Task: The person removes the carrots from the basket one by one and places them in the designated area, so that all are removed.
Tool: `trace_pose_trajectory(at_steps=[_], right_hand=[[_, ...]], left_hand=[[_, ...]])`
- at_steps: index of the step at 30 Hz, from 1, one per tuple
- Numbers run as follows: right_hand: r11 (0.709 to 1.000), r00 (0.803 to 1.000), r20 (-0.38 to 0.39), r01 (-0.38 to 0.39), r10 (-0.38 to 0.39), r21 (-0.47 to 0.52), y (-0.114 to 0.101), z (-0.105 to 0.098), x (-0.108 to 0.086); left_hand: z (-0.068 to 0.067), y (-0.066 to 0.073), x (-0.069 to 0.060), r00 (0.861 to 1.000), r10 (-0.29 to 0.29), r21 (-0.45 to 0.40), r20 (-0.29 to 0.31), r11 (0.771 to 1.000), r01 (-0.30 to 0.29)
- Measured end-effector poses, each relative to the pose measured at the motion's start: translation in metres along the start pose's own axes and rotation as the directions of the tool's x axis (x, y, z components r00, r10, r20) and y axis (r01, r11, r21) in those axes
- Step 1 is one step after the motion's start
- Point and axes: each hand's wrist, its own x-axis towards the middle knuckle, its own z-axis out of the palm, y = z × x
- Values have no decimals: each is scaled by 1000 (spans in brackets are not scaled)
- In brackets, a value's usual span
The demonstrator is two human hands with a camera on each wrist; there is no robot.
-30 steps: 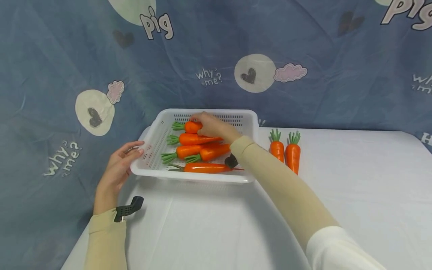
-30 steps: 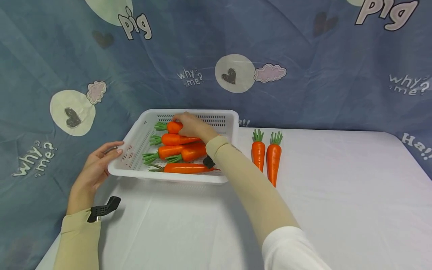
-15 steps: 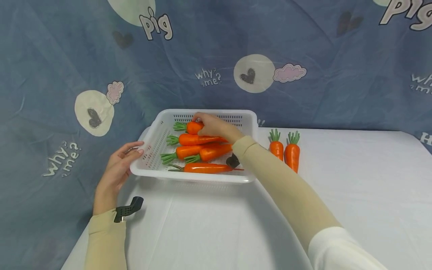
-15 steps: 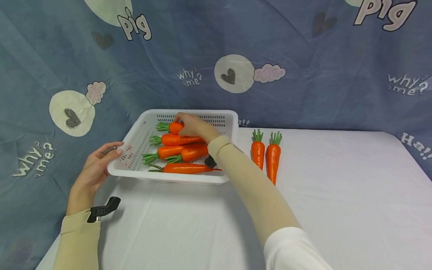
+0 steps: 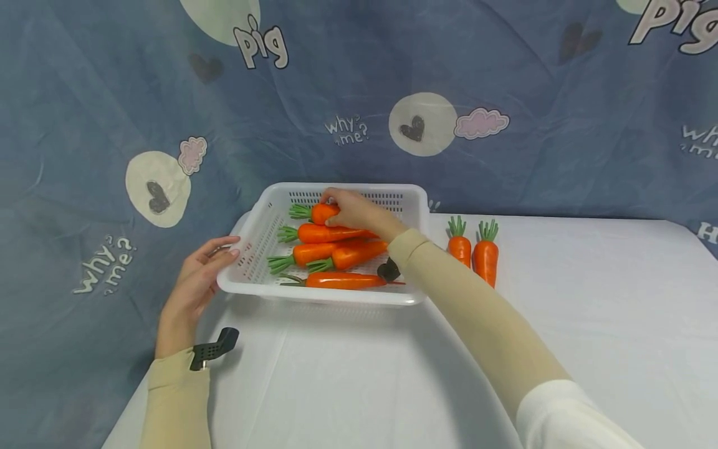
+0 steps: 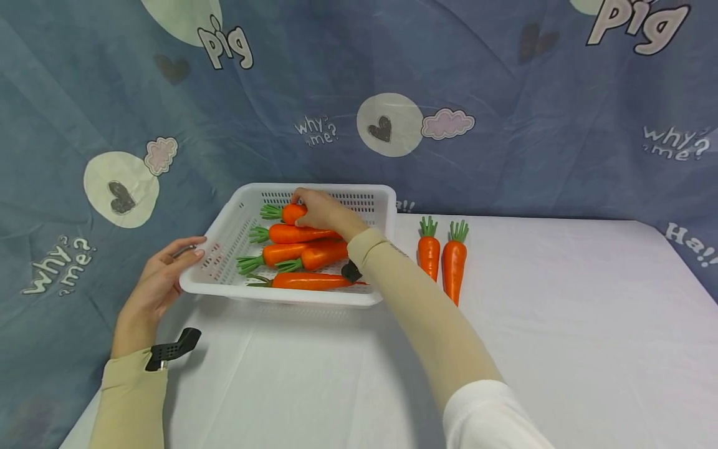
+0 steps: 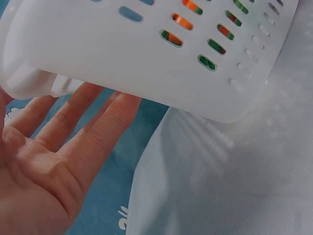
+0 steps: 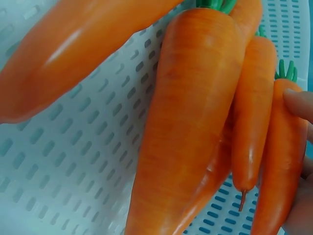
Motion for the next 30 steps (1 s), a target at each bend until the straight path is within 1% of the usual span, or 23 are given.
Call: trace_pose_trajectory(at_steps=[5, 11, 16, 20, 24, 28, 30], right_hand=[[999, 999, 12, 35, -35, 9, -1, -3, -2], [988, 993, 8, 122, -122, -91, -4, -5, 0], [981, 987, 7, 158, -158, -112, -5, -5, 0], [979, 986, -1, 168, -169, -117, -6, -6, -1], [980, 988, -2, 150, -152, -134, -7, -7, -3], [977, 988, -26, 145, -150, -155, -7, -8, -4], [979, 987, -41, 148, -155, -140, -7, -9, -5]], left_hand=[[0, 0, 0, 1000, 6, -6, 5, 1000, -6], [1, 1, -1, 1000, 4, -1, 1, 1000, -4], [0, 1, -1, 1000, 0, -9, -1, 1000, 0], [0, 1, -1, 1000, -6, -4, -2, 1000, 6], [0, 1, -1, 1000, -10, 1, -5, 1000, 10], [0, 1, 0, 1000, -11, 6, -5, 1000, 11], [0, 1, 0, 1000, -6, 3, 0, 1000, 6]])
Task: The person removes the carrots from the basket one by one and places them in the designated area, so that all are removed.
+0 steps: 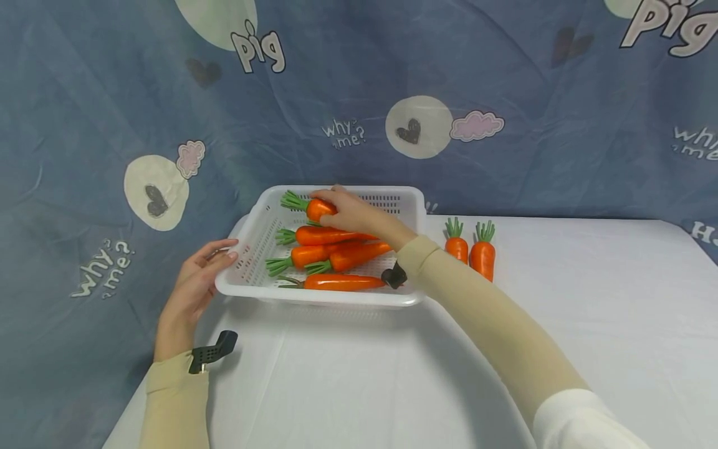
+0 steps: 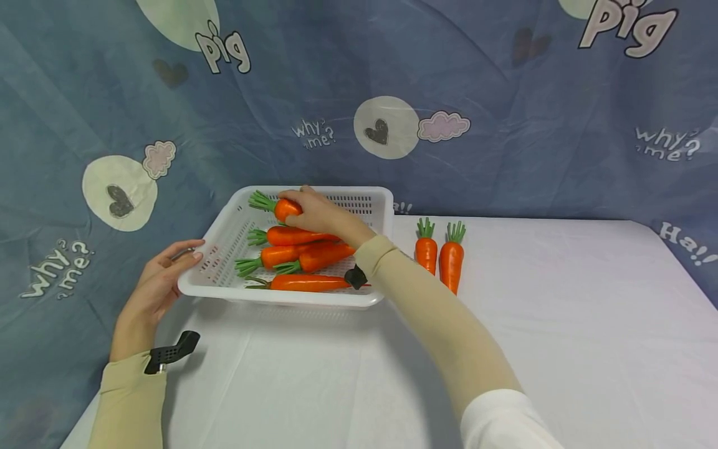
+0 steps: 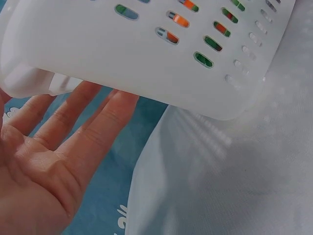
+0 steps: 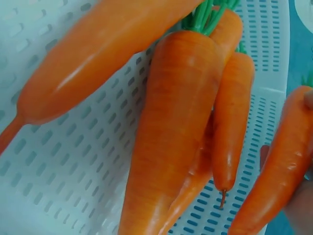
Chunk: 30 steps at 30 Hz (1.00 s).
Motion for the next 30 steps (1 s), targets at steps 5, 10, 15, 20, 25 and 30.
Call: trace_pose_trajectory(at_steps=[5, 10, 15, 20, 25, 30], right_hand=[[997, 999, -46, 24, -21, 68, -2, -1, -2], [994, 997, -74, 38, -31, 105, -4, -6, -5], [990, 996, -82, 48, -37, 135, -4, -9, -5], [985, 996, -87, 45, -31, 164, -4, -12, -8], [983, 997, -82, 17, -2, 182, -2, -16, -12], [979, 998, -65, 7, 7, 202, 0, -21, -15]], left_hand=[[0, 1, -1, 1000, 15, 2, 9, 1000, -15], [-1, 2, 0, 1000, 16, 11, 10, 1000, -16], [-2, 1, 0, 1000, 9, 6, 3, 1000, -9], [-4, -1, 1, 1000, 0, 5, -2, 1000, 0], [-4, -2, 1, 1000, 3, 17, -6, 1000, -3], [-2, -2, 2, 1000, 10, 28, -2, 1000, -10]])
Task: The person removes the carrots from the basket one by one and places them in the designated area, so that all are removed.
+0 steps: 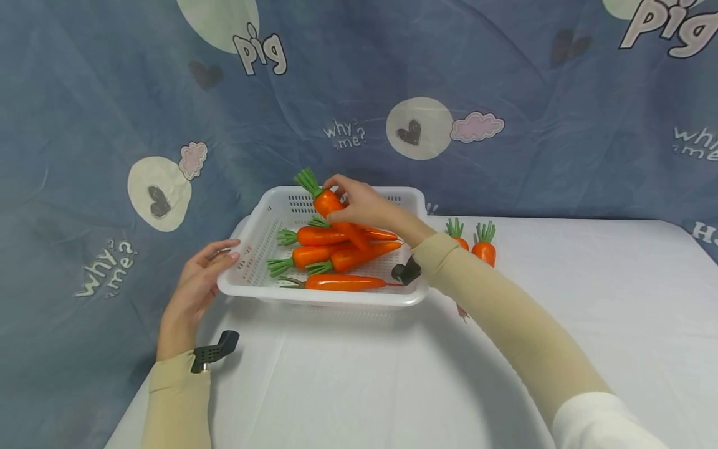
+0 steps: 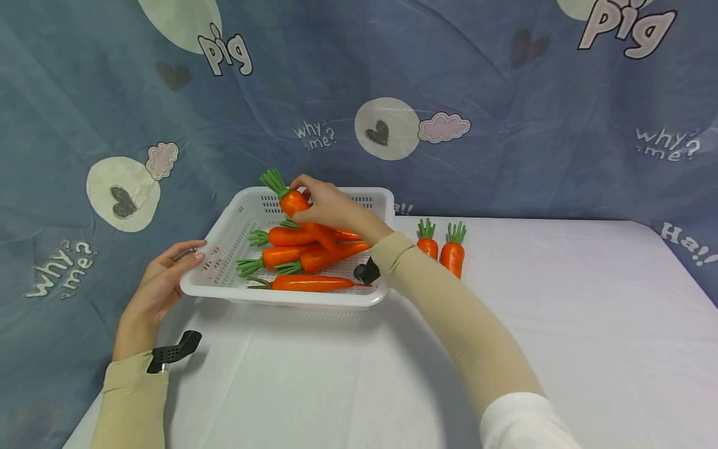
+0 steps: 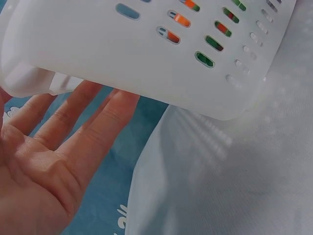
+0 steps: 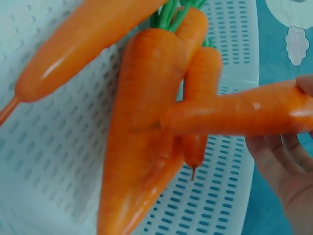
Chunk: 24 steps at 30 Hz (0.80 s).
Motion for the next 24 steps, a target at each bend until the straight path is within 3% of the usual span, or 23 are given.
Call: trace_pose_trajectory(at_steps=[10, 24], right_hand=[[999, 999, -25, 25, -24, 22, -11, -12, -3], [997, 989, -145, 21, -10, 72, -25, -20, -22]], left_hand=[[2, 3, 1, 1000, -3, 2, -6, 1000, 3], [1, 1, 0, 1000, 6, -4, 2, 1000, -6]])
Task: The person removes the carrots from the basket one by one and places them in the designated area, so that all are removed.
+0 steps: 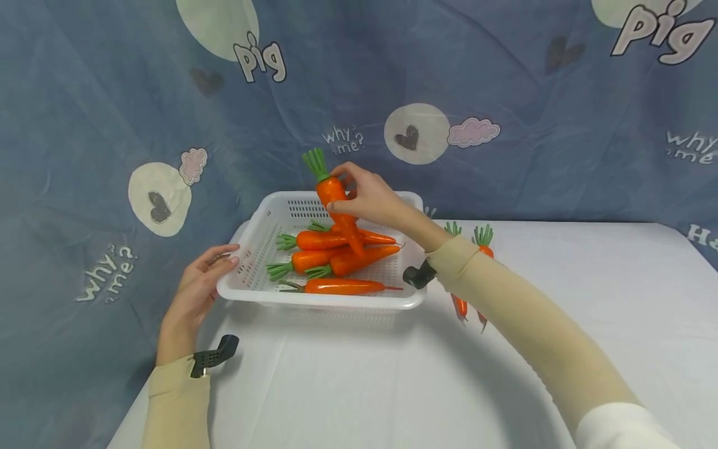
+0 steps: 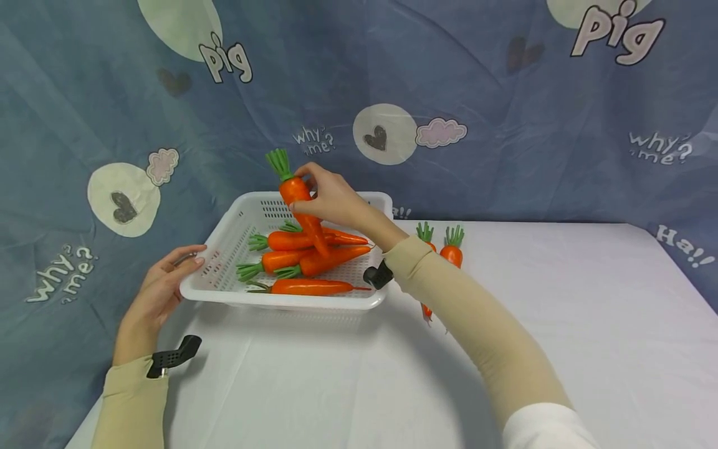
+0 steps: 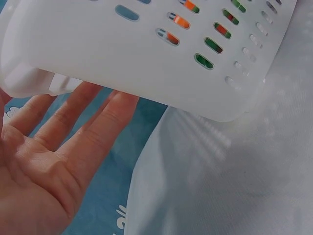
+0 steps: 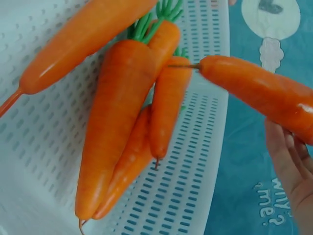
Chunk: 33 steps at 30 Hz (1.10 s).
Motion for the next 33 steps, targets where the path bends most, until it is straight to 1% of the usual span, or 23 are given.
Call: trace_pose_trajectory(at_steps=[3, 9, 15, 21, 26, 33], right_hand=[[1000, 1000, -29, 6, -5, 21, -2, -2, -4], [994, 997, -72, 0, 8, 114, -7, -8, -15], [981, 990, -138, 39, -13, 188, -10, -11, -28], [965, 986, -163, 67, -25, 254, -13, -14, -40], [951, 985, -174, 55, -1, 306, -13, -16, -50], [938, 982, -174, -9, 73, 345, -10, -19, -62]], left_hand=[[0, -1, 0, 1000, -3, 0, 4, 1000, 3], [0, -2, 0, 1000, -3, 7, 2, 1000, 3], [0, -2, 0, 1000, -7, 31, -3, 1000, 7], [-1, -2, -1, 1000, 0, 26, 1, 1000, 0], [0, -2, -1, 1000, -2, 20, 4, 1000, 2], [0, 0, 0, 1000, -4, 13, 3, 1000, 4]])
